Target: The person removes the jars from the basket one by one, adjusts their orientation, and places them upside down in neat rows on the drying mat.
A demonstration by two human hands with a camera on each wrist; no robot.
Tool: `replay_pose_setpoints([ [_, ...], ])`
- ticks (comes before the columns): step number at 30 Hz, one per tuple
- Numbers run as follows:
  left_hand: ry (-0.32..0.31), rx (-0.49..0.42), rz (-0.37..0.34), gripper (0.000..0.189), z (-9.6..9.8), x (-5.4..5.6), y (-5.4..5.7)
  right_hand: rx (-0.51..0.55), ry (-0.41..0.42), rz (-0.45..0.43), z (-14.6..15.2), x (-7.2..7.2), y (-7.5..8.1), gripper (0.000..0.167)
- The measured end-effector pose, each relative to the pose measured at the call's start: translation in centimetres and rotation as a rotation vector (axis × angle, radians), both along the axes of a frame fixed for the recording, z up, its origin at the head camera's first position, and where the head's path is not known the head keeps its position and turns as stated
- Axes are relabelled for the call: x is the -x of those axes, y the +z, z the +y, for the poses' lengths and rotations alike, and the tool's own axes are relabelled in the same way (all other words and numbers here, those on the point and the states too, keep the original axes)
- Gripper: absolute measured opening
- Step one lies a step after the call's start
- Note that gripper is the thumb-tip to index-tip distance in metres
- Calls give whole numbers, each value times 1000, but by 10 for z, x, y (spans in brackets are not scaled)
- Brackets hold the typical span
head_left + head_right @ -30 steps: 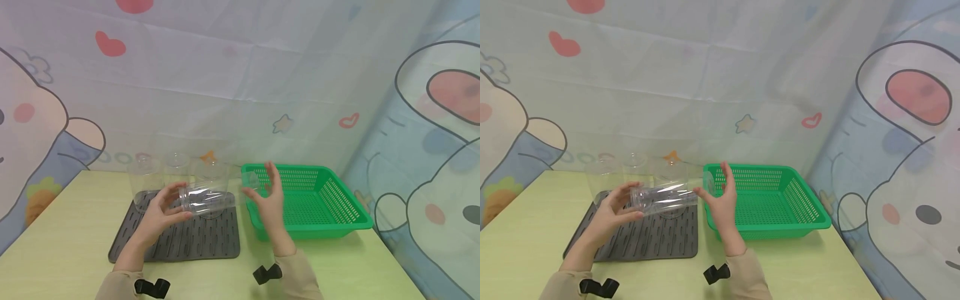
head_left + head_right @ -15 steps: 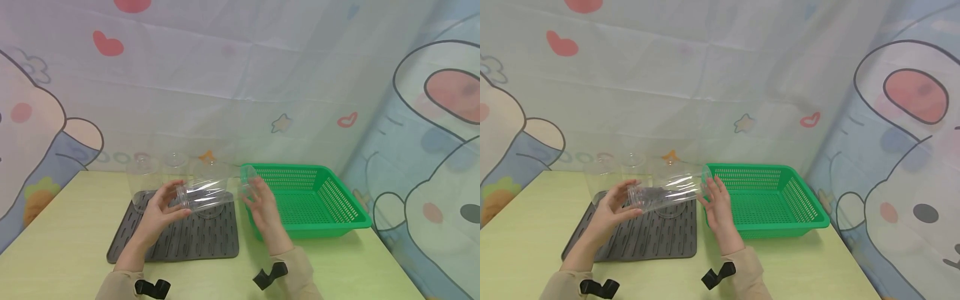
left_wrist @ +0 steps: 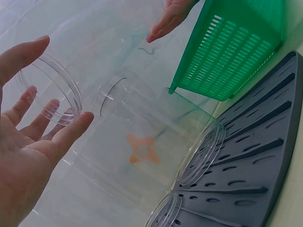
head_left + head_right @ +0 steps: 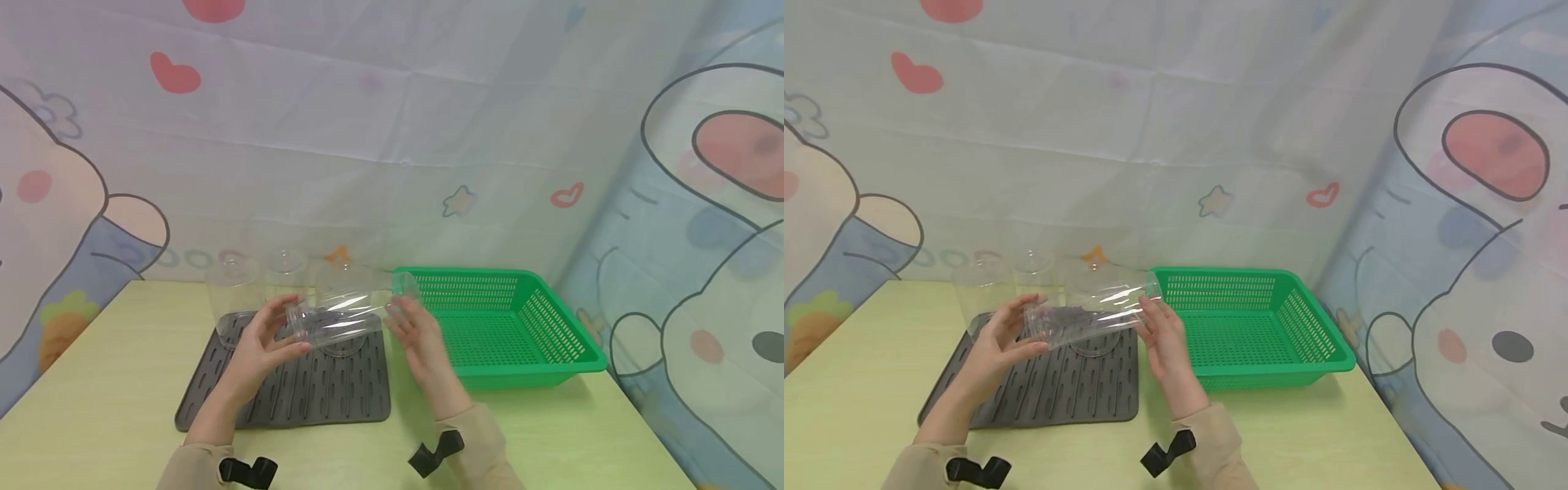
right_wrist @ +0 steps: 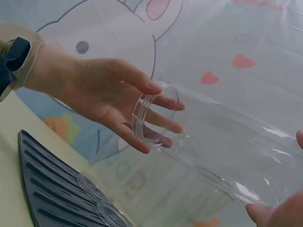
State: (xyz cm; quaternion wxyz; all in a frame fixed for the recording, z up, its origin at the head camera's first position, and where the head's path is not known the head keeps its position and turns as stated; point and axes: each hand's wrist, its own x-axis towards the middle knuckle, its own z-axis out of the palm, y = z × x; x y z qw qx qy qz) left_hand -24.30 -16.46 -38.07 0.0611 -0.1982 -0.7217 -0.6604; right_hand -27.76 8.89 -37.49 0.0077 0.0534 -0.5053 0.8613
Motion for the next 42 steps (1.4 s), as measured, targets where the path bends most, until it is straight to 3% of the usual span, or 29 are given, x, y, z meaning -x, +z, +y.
replay_pose_setpoints([
  [4, 1, 17, 2, 73, -1, 0, -1, 20, -25, -6, -2, -1, -1, 67],
  [11, -7, 58, -11, 76, -4, 0, -2, 64, -64, 1, -2, -1, 1, 20],
  [18, -9, 125, -24, 78, -17, -3, 2, -55, -23, 52, -3, -3, 7, 64],
  [23, 27, 97, 34, 66, -28, -5, 3, -93, -14, 98, -8, -5, 12, 71],
  [26, 103, -10, 88, 56, -34, -4, 2, -115, -20, 131, -13, -7, 17, 75],
  [29, 221, -157, 127, 45, -38, -3, 0, -159, -25, 169, -21, -9, 21, 87],
  [33, 393, -324, 101, 35, -42, 0, -1, -227, 0, 206, -35, -11, 26, 88],
  [36, 483, -378, 62, 32, -47, 1, -3, -266, 23, 217, -48, -13, 28, 86],
  [42, 566, -407, -9, 31, -61, 2, -14, -378, 25, 264, -77, -13, 28, 86],
])
